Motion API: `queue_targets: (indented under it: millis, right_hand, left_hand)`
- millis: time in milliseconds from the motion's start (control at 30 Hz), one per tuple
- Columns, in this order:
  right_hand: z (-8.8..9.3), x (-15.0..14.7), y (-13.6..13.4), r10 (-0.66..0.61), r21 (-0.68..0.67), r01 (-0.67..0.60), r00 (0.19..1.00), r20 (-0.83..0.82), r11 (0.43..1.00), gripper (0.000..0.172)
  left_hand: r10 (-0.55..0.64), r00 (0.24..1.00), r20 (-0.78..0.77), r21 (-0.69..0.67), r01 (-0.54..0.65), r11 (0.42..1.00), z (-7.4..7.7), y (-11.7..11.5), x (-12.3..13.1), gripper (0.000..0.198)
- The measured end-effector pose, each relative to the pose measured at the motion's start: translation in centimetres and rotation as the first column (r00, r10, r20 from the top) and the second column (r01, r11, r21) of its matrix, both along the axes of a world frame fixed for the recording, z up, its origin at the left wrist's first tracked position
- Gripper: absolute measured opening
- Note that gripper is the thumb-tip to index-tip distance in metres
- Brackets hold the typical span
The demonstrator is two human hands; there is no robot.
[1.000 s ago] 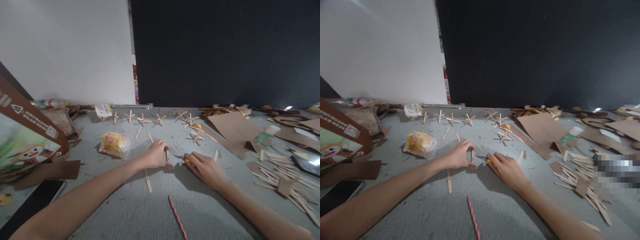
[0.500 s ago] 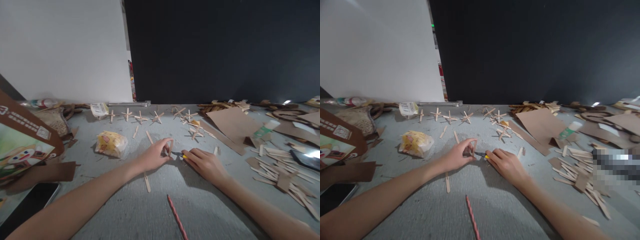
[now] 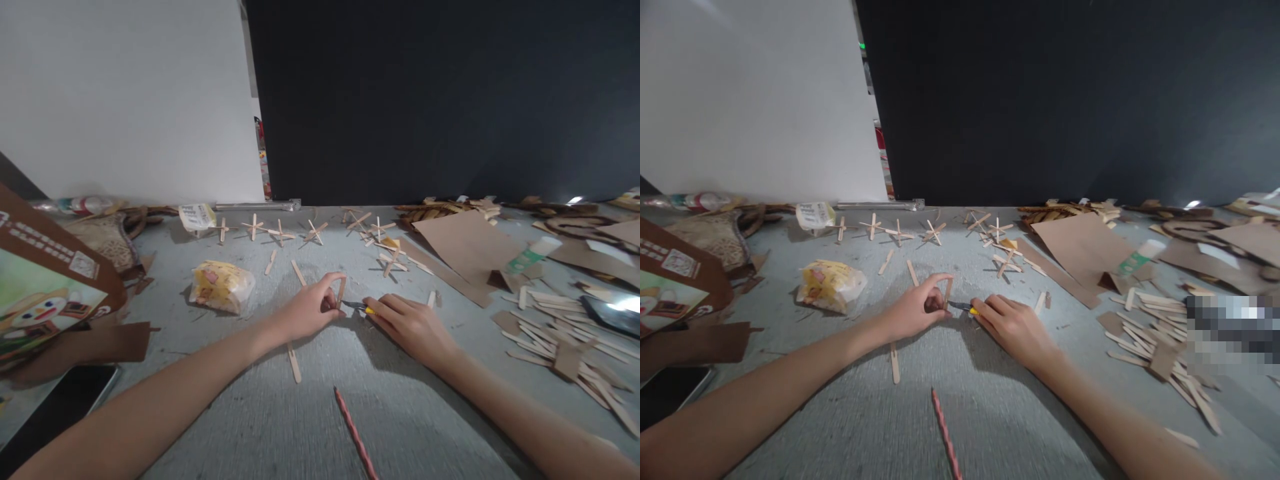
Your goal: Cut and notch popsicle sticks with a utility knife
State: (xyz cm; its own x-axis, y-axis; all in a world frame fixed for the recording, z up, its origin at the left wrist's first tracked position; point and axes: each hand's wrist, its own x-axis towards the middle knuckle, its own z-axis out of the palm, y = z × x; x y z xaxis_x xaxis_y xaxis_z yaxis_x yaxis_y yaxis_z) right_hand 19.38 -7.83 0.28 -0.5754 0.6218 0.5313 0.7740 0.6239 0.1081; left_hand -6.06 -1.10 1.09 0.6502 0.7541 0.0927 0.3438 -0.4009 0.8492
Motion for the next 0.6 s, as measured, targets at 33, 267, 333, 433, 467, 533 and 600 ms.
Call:
queue_targets:
  millis: [33,267,333,433,467,533,600]
  right_hand:
    - [-0.01,-0.01,-0.01,-0.001,-0.001,0.001,1.0,-0.005,1.0,0.03]
    - [0.1,-0.11,-0.01,-0.009,0.01,0.009,1.0,0.011,1.0,0.036]
    - [0.11,-0.12,0.03,-0.014,0.018,0.014,1.0,0.02,1.0,0.039]
    - [0.09,-0.08,0.09,-0.021,0.014,0.02,0.999,0.033,1.0,0.039]
    - [0.1,-0.06,0.1,-0.022,0.007,0.022,0.999,0.035,1.0,0.038]
    - [0.17,-0.06,0.07,-0.023,-0.008,0.023,0.999,0.038,1.0,0.033]
    - [0.32,-0.11,-0.01,-0.022,-0.01,0.022,0.999,0.044,1.0,0.03]
  left_hand:
    - [0.001,1.0,0.001,0.002,-0.001,1.0,-0.02,-0.01,0.0,0.071]
    - [-0.017,1.0,0.018,-0.009,0.018,1.0,0.13,-0.1,-0.15,0.069]
    - [-0.019,0.999,0.027,-0.014,0.02,1.0,0.07,-0.03,-0.15,0.068]
    - [-0.02,0.999,0.037,-0.022,0.021,1.0,-0.03,0.08,-0.1,0.069]
    - [-0.018,0.999,0.039,-0.025,0.019,0.999,-0.03,0.11,-0.07,0.069]
    - [-0.014,0.999,0.048,-0.036,0.016,0.999,0.02,0.13,-0.03,0.068]
    - [-0.013,0.998,0.06,-0.06,0.016,0.998,0.13,0.16,-0.01,0.068]
